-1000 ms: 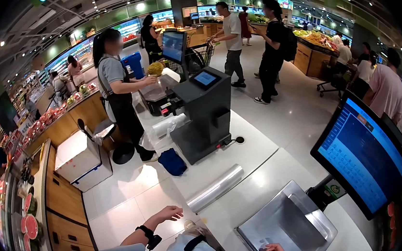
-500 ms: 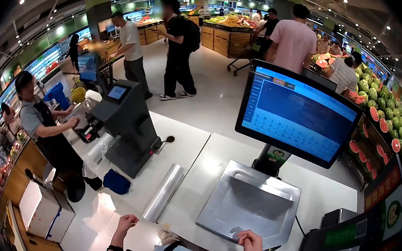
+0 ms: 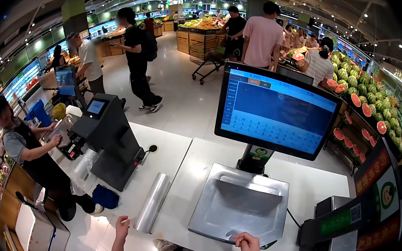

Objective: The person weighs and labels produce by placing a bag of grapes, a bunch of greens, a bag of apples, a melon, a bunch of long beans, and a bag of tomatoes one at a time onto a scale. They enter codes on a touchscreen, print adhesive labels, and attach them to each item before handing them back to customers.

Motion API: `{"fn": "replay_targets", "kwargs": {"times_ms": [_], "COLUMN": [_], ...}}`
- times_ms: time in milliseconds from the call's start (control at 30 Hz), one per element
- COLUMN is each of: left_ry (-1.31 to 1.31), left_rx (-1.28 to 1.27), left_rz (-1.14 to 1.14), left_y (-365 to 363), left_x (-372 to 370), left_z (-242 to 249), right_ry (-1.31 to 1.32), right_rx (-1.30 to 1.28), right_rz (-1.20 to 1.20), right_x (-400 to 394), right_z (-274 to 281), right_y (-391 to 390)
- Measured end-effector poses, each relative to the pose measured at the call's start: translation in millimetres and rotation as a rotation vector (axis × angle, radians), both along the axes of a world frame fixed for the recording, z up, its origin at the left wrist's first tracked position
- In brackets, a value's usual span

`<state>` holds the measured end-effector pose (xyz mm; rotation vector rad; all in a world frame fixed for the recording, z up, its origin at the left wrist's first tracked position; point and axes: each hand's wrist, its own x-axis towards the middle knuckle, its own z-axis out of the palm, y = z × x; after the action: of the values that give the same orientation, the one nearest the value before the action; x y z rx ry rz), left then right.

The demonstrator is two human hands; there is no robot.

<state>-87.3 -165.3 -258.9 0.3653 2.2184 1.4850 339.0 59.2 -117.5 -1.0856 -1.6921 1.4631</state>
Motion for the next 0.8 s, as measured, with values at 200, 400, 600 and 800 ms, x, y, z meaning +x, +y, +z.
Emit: {"fn": "replay_targets", "kwargs": {"times_ms": [200,400,600,800], "left_ry": [0.141,0.149,0.109,0.104], "left_rx": [0.027,0.031,0.038,0.055], "left_rz": [-0.027,-0.015,0.002,-0.019], "left_y": [9.7,3.4,7.8,9.0], "left_x": [-0.8,-2.1,5.6,4.0], "left_z": [-1.0,-3.7,0.8,-9.5], "right_ry": [0.032,0.002,0.015,0.008], "right_rx": [-0.031,-0.042,-0.059,-0.052], "right_rz": [0.023,0.031,0.084,0.101], "right_x": [-1.5,-8.0,-19.5,-21.7], "right_z": [-2.8,2.5,10.8,8.5], "right_y": [4.8,3.4,8.4,12.0]}}
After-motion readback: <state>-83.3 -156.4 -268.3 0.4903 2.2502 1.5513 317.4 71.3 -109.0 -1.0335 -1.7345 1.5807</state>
